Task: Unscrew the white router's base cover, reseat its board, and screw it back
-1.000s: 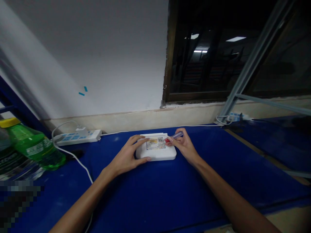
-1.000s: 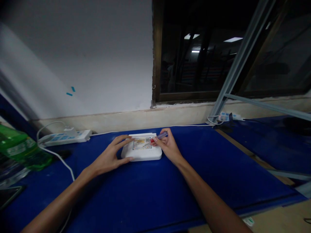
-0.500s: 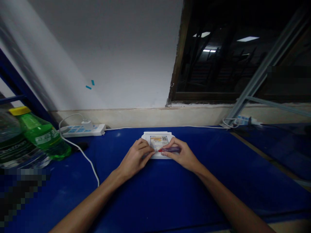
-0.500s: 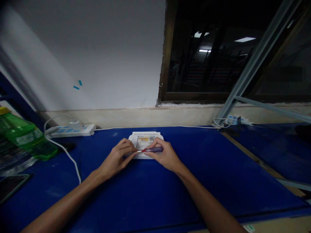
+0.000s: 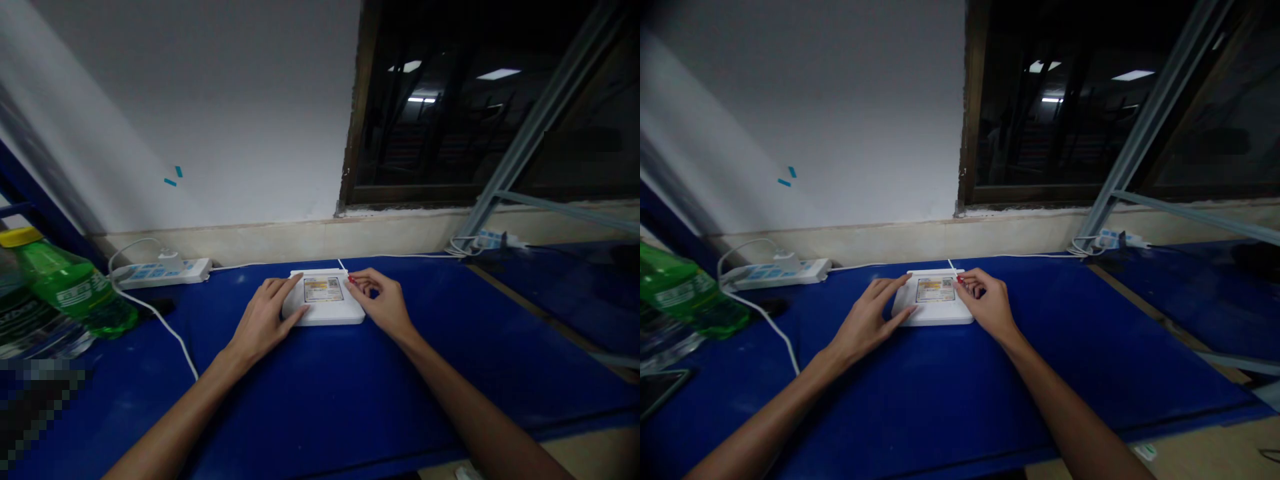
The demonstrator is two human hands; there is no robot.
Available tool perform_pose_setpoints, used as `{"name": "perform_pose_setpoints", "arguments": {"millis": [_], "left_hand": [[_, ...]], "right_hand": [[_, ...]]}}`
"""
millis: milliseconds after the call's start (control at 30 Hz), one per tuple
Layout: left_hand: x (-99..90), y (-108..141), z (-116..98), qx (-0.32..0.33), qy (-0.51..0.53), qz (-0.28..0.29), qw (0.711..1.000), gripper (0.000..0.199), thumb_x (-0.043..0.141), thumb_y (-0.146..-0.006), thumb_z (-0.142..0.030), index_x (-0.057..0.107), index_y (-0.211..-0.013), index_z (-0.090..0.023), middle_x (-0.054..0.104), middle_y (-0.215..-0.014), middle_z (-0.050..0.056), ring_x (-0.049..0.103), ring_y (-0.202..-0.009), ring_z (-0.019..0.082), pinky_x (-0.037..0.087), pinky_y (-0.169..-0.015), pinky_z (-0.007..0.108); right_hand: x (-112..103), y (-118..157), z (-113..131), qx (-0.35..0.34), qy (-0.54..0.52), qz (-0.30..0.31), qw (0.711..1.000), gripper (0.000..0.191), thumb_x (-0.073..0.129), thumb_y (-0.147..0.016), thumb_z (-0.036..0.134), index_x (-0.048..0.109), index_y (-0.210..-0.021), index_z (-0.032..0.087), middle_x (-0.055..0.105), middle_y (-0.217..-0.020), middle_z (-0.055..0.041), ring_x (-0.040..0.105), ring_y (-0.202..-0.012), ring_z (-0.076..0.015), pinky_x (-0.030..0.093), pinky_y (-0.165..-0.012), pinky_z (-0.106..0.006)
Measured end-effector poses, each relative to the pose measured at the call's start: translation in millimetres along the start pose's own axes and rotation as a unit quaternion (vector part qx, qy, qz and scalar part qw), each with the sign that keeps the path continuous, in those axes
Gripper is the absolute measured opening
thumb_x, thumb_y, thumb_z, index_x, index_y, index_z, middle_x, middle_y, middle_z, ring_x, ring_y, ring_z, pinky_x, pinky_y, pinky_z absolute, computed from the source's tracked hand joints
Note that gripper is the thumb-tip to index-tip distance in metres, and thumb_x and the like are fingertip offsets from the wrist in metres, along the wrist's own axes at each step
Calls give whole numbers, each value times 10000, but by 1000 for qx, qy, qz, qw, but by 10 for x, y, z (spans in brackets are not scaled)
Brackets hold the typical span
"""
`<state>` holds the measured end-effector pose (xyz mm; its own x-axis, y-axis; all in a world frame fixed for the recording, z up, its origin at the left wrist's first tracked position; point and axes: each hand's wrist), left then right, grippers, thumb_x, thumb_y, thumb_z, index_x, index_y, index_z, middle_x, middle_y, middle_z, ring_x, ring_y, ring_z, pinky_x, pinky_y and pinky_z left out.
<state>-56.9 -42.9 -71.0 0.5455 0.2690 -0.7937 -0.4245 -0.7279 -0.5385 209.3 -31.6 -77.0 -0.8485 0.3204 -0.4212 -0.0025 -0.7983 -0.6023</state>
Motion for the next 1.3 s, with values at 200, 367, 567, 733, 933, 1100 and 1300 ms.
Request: {"name": "perform_pose_setpoints", "arguments": {"millis": [200, 367, 567, 733, 933, 1100, 1300], "left_hand": [[48, 25, 63, 13, -90, 103, 990, 606, 546, -913, -606, 500, -1410, -261, 491, -1461, 112, 448, -1322, 344, 433, -1063, 543], [66, 27, 47, 4, -109, 112, 988, 640, 530, -905, -643, 514, -1408, -246, 544, -1418, 126, 530, -1264, 341, 475, -1033, 508], [61, 6, 30, 1, -111, 109, 988, 643, 542, -892, -657, 541, -1384, -243, 550, -1412, 124, 546, -1256, 348, 488, -1012, 522], [-10, -11, 42, -15, -77, 95, 992, 642, 486, -926, -651, 472, -1427, -251, 513, -1449, 116, 531, -1278, 319, 444, -1058, 514], [-144, -51, 159, -143, -104, 113, 978, 385, 262, -1044, -403, 578, -1157, -215, 702, -1016, 97, 686, -923, 269, 523, -777, 386], [-95, -13, 243, -146, -128, 192, 962, 239, 385, -996, -345, 594, -990, -229, 705, -863, 78, 693, -786, 275, 477, -652, 335], [-15, 22, 216, -115, -134, 210, 962, 168, 421, -977, -296, 553, -1064, -237, 709, -977, 89, 695, -855, 277, 479, -684, 333]], "right_hand": [[-189, -102, -450, 93, 176, -16, 980, 146, 645, -838, 326, 646, -859, 181, 666, -666, -11, 598, -553, -141, 444, -556, -257], [-174, -57, -562, 87, 222, 56, 969, 53, 690, -747, 244, 655, -744, 204, 648, -636, -7, 596, -578, -160, 375, -543, -260], [-165, -48, -586, 73, 245, 84, 963, 65, 675, -766, 265, 661, -792, 207, 633, -662, -8, 581, -592, -158, 351, -539, -255], [-240, -90, -532, 61, 224, 71, 970, 180, 630, -838, 376, 660, -812, 200, 635, -661, -9, 578, -586, -157, 384, -543, -259], [-264, -106, -285, 0, 131, 84, 988, 373, 538, -927, 429, 579, -639, 196, 563, -544, 14, 484, -489, -117, 342, -471, -237], [-200, -19, -141, -63, 97, 197, 974, 300, 532, -943, 391, 634, -735, 200, 496, -529, 43, 453, -477, -110, 311, -484, -238], [-121, 47, -105, -96, 98, 199, 970, 217, 550, -932, 341, 713, -955, 198, 539, -585, 24, 495, -502, -127, 367, -517, -247]]}}
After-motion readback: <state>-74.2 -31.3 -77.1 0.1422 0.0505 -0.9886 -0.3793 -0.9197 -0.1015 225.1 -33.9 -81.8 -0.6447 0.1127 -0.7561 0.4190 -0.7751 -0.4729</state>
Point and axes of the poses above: each hand's wrist, its own y-axis away from the middle knuckle, its own x-axis out of the palm, z = x × y
